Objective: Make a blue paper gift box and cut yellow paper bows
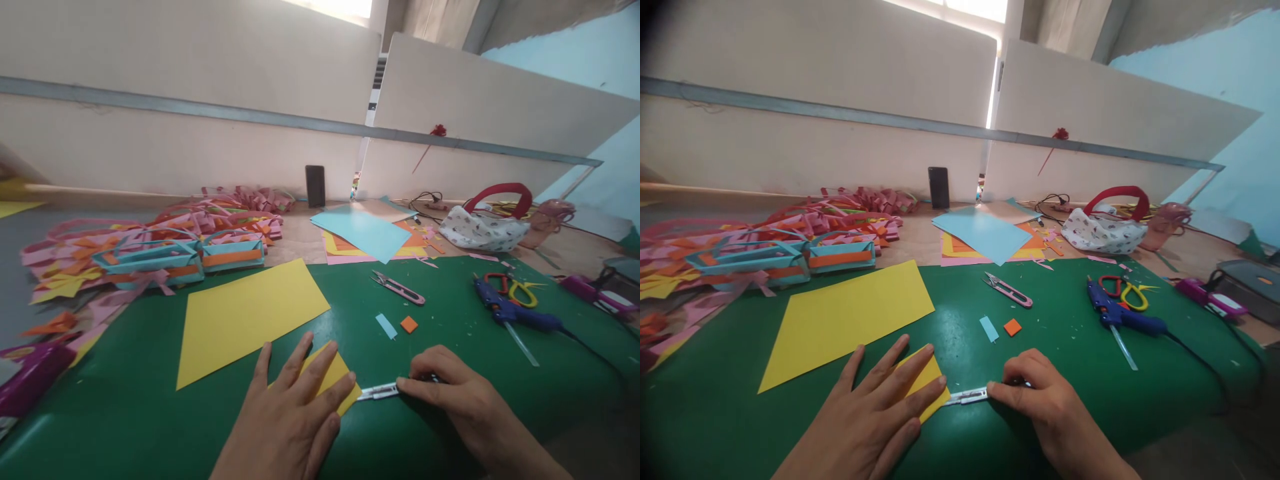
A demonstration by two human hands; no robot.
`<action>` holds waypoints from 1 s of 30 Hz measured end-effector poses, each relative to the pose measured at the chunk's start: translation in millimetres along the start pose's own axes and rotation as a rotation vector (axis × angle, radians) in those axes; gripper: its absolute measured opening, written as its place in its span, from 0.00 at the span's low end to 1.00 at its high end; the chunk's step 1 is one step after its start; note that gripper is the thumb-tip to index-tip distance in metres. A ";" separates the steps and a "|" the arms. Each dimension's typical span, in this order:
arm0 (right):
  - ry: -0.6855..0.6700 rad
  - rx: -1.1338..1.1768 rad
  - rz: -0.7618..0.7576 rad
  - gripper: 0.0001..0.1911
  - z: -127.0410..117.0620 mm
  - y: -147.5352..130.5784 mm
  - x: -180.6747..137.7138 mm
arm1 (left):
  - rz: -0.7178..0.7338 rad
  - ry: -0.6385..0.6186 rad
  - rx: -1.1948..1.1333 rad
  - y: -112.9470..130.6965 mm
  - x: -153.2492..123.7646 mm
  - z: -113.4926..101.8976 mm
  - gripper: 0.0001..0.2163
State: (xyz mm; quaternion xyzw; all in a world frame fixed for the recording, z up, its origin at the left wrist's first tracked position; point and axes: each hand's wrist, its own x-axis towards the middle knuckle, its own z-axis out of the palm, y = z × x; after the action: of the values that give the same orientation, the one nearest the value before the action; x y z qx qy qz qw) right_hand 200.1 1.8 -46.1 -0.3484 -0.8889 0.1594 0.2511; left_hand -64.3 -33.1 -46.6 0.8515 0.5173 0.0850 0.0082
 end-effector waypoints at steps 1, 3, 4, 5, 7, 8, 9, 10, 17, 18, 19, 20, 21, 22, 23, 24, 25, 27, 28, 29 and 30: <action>-0.003 -0.001 0.000 0.14 0.9 -0.8 -0.1 | 0.043 -0.008 -0.016 -4.1 -0.2 2.6 0.18; 0.006 -0.008 -0.015 0.14 3.0 -2.5 0.6 | 0.065 0.007 -0.031 -9.9 -0.7 6.7 0.18; 0.013 -0.014 -0.026 0.14 4.3 -3.3 1.2 | 0.055 0.021 -0.032 -11.2 -0.9 7.9 0.18; 0.021 -0.021 -0.037 0.13 5.8 -3.9 1.9 | 0.038 0.032 -0.034 -11.4 -1.0 8.6 0.18; 0.018 -0.031 -0.048 0.12 9.1 -5.1 3.3 | 0.047 0.023 -0.047 -9.0 -1.2 8.4 0.18; 0.009 -0.031 -0.043 0.11 10.8 -5.8 3.9 | 0.051 0.016 -0.053 -7.0 -1.2 7.8 0.18; -0.001 -0.028 -0.040 0.11 12.4 -6.6 4.5 | 0.048 0.015 -0.054 -4.9 -1.1 7.1 0.18; -0.006 -0.022 -0.034 0.11 14.0 -7.7 5.0 | 0.025 0.026 -0.049 -3.1 -1.1 6.5 0.18; -0.032 -0.059 -0.103 0.10 20.6 -21.1 10.6 | 0.074 -0.017 -0.079 -10.9 -2.7 7.2 0.20; -0.019 -0.072 -0.128 0.10 21.1 -22.7 11.5 | 0.071 -0.024 -0.080 -12.0 -2.2 7.0 0.20; -0.009 -0.080 -0.145 0.10 21.5 -23.7 12.3 | 0.056 -0.029 -0.079 -11.8 -0.8 6.3 0.20; 0.006 -0.084 -0.150 0.10 21.6 -24.1 12.9 | 0.040 -0.037 -0.081 -10.5 1.6 5.0 0.19; 0.021 -0.087 -0.148 0.11 21.5 -23.8 13.4 | 0.018 -0.044 -0.085 -8.1 4.8 3.3 0.18; 0.036 -0.087 -0.135 0.11 21.1 -22.8 13.7 | -0.006 -0.053 -0.090 -5.1 8.7 1.3 0.18; 0.047 -0.084 -0.115 0.12 20.4 -21.3 13.9 | -0.032 -0.058 -0.097 -1.9 12.8 -0.8 0.18; 0.055 -0.079 -0.090 0.13 19.5 -19.6 14.1 | -0.051 -0.061 -0.104 0.8 16.5 -2.8 0.18; 0.062 -0.073 -0.064 0.14 18.5 -17.9 14.3 | -0.063 -0.060 -0.120 2.8 19.3 -4.6 0.18; 0.059 -0.056 -0.036 0.17 16.6 -15.2 14.8 | -0.054 -0.047 -0.169 3.1 20.1 -7.0 0.18; 0.059 -0.050 -0.031 0.18 15.9 -14.5 15.1 | -0.046 -0.035 -0.192 1.5 17.9 -7.5 0.18; 0.060 -0.047 -0.032 0.18 15.3 -14.1 15.2 | -0.042 -0.022 -0.206 -1.0 14.2 -7.7 0.18; 0.061 -0.045 -0.034 0.18 15.0 -13.9 15.3 | -0.049 -0.008 -0.209 -4.1 9.5 -7.7 0.17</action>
State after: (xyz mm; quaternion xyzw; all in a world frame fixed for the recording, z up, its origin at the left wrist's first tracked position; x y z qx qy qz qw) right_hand 174.6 1.1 -47.0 -0.3436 -0.8900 0.1244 0.2726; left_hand -64.8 -23.4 -38.1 0.8333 0.5265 0.1350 0.1009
